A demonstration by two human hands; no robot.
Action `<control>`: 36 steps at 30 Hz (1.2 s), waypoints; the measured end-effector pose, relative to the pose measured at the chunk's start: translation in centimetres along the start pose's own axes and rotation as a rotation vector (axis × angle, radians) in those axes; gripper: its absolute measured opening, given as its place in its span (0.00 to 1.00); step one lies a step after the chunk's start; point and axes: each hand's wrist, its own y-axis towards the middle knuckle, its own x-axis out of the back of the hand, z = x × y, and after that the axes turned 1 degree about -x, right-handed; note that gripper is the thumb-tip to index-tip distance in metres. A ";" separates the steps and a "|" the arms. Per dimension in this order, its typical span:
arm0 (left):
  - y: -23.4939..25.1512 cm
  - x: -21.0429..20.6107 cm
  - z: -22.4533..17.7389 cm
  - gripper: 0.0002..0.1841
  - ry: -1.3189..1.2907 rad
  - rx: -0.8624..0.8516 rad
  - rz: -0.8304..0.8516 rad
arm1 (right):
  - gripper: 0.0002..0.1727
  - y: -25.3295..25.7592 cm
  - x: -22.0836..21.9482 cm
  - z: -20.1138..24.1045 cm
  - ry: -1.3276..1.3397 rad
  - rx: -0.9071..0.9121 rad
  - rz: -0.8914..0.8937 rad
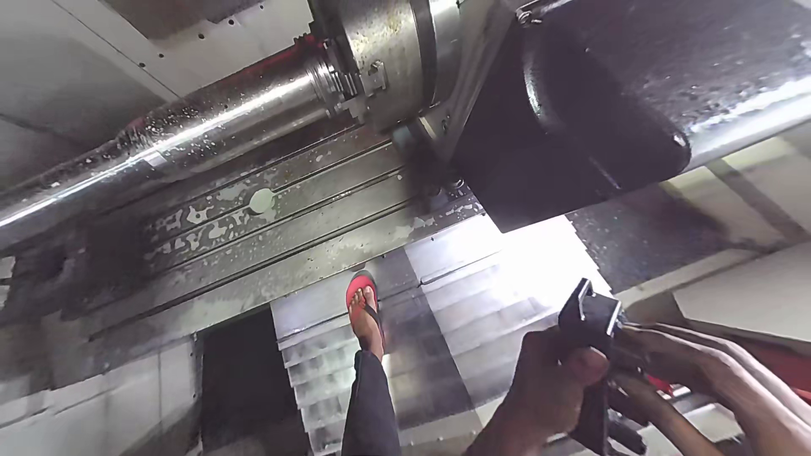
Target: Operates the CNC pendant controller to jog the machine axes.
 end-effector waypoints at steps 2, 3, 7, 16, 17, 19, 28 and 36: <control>0.0 0.0 0.0 0.33 -0.003 0.002 0.004 | 0.25 0.0 0.2 0.1 -0.008 0.015 0.008; -0.1 0.0 0.0 0.33 0.002 0.006 0.007 | 0.24 0.0 0.2 0.0 -0.006 0.022 0.013; -0.2 0.0 0.2 0.33 -0.003 -0.010 0.021 | 0.23 -0.1 0.4 -0.1 0.002 0.036 0.024; -0.2 0.4 -1.1 0.31 -0.236 0.049 -0.123 | 0.26 -1.7 -1.9 0.2 0.062 -0.123 -0.187; -0.1 0.5 -1.1 0.31 -0.266 0.017 -0.135 | 0.23 -2.0 -2.6 0.3 0.021 -0.105 -0.173; 0.4 0.8 -1.3 0.31 -0.285 -0.030 -0.156 | 0.20 -1.8 -3.8 0.3 -0.092 -0.035 -0.173; 0.5 1.0 -0.7 0.31 -0.297 -0.072 -0.139 | 0.10 -1.5 -3.6 -0.2 -0.237 0.264 -0.195; 0.7 1.0 -0.2 0.34 -0.348 0.000 -0.133 | 0.08 -1.6 -3.4 -1.6 -0.194 0.342 -0.169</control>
